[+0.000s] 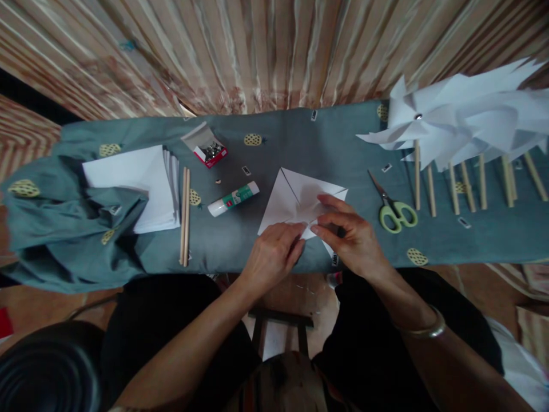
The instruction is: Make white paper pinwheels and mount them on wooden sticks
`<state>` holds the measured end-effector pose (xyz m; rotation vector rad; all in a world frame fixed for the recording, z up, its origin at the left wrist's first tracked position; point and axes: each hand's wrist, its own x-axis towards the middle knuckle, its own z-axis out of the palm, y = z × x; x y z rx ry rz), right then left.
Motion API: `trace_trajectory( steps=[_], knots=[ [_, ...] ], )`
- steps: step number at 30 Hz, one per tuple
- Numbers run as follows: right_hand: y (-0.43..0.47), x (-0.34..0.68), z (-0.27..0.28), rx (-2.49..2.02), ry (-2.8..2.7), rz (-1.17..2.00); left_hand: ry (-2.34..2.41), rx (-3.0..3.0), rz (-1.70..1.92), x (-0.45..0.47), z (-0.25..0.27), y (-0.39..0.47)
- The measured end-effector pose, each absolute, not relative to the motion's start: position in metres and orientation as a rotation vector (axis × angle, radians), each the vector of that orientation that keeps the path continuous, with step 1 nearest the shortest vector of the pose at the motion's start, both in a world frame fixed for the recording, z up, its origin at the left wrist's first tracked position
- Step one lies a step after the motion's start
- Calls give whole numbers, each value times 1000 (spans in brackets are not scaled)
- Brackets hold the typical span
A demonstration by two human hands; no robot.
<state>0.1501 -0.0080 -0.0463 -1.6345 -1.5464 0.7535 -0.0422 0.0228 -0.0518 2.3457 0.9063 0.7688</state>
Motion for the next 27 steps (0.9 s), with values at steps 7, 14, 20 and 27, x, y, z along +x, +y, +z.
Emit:
trace_trajectory(
  steps=[7,14,20,27],
  knots=[
    [-4,140,-48,-1715,-1626,468,846,2373,800,-41,-55,24],
    [-7,142,-47,-1756,-1651,446,863,2342,831,-40,-56,25],
    [-7,142,-45,-1722,-1662,457,872,2337,829,-40,-55,25],
    [-9,137,-43,-1711,-1732,384,885,2338,808,-40,-56,25]
  ],
)
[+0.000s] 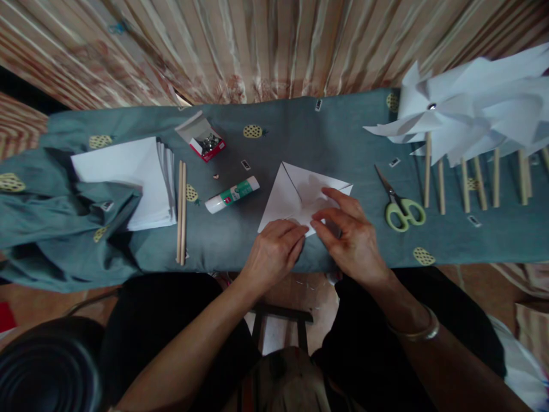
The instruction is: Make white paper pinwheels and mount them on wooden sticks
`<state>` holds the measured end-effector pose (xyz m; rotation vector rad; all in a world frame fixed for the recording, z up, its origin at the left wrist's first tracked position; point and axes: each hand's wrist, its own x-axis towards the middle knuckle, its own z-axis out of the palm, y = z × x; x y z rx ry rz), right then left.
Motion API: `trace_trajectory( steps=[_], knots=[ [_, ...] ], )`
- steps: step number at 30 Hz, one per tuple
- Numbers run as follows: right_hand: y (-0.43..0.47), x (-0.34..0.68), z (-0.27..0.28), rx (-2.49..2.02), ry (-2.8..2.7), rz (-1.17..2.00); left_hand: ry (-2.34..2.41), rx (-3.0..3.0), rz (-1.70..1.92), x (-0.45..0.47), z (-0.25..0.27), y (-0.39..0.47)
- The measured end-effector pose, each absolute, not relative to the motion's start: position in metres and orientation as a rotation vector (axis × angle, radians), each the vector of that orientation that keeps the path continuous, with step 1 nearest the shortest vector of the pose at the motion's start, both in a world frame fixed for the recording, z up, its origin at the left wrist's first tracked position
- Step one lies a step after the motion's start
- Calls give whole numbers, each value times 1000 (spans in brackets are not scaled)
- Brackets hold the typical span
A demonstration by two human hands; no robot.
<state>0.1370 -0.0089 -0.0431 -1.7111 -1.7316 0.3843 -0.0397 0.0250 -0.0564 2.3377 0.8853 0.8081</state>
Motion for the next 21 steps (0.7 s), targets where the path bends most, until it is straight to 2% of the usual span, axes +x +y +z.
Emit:
trace_trajectory(
  steps=[21],
  knots=[
    [-9,135,-46,-1604,-1929,370,900,2322,744,-40,-56,25]
  ],
)
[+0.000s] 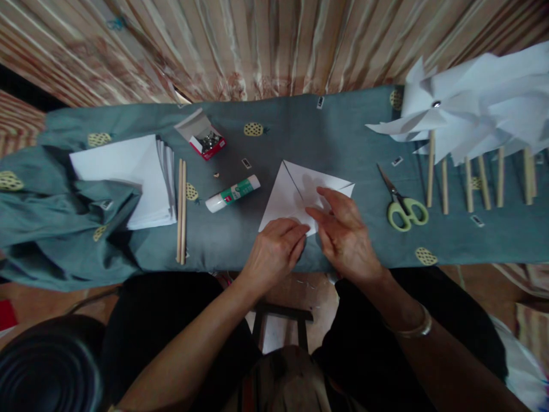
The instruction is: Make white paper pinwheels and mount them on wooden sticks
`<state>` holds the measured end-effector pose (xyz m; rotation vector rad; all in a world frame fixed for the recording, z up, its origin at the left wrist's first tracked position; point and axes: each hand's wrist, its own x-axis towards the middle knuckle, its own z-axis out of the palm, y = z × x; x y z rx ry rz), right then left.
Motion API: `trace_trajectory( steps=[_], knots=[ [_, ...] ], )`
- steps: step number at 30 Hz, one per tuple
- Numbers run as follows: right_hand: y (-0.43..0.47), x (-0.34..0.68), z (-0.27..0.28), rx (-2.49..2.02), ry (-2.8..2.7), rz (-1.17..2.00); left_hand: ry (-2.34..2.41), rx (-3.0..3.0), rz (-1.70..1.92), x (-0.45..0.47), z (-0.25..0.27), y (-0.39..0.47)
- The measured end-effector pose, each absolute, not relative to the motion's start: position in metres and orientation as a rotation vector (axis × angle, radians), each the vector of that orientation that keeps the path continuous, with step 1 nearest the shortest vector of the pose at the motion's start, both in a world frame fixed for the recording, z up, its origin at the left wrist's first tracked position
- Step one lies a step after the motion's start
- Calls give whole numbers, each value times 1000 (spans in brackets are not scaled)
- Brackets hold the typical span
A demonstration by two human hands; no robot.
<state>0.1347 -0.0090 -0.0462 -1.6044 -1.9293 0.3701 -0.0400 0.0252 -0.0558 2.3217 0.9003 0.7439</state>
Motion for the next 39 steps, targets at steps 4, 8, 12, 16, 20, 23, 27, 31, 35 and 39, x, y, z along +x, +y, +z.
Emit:
trace_trajectory(
  steps=[4,8,12,16,20,23,27,31,35,39],
  knots=[
    [-11,132,-54,-1572,-1920,381,899,2325,758,-40,-56,25],
    [-12,126,-60,-1575,-1948,323,918,2313,716,-39,-54,24],
    [-13,119,-64,-1610,-1982,339,951,2310,656,-40,-52,23],
    [-12,121,-60,-1567,-1962,339,948,2331,634,-40,-54,22],
    [-5,137,-44,-1558,-1873,324,945,2337,649,-39,-55,23],
    [8,151,-37,-1692,-1776,265,943,2355,649,-39,-55,23],
    [29,165,-40,-1855,-1815,248,945,2375,629,-39,-54,24],
    [36,172,-41,-1880,-1859,207,920,2387,617,-41,-53,26],
    [29,184,-36,-1885,-1830,229,893,2445,608,-47,-51,30],
    [20,198,-36,-1928,-1705,365,893,2513,643,-55,-49,40]
  ],
)
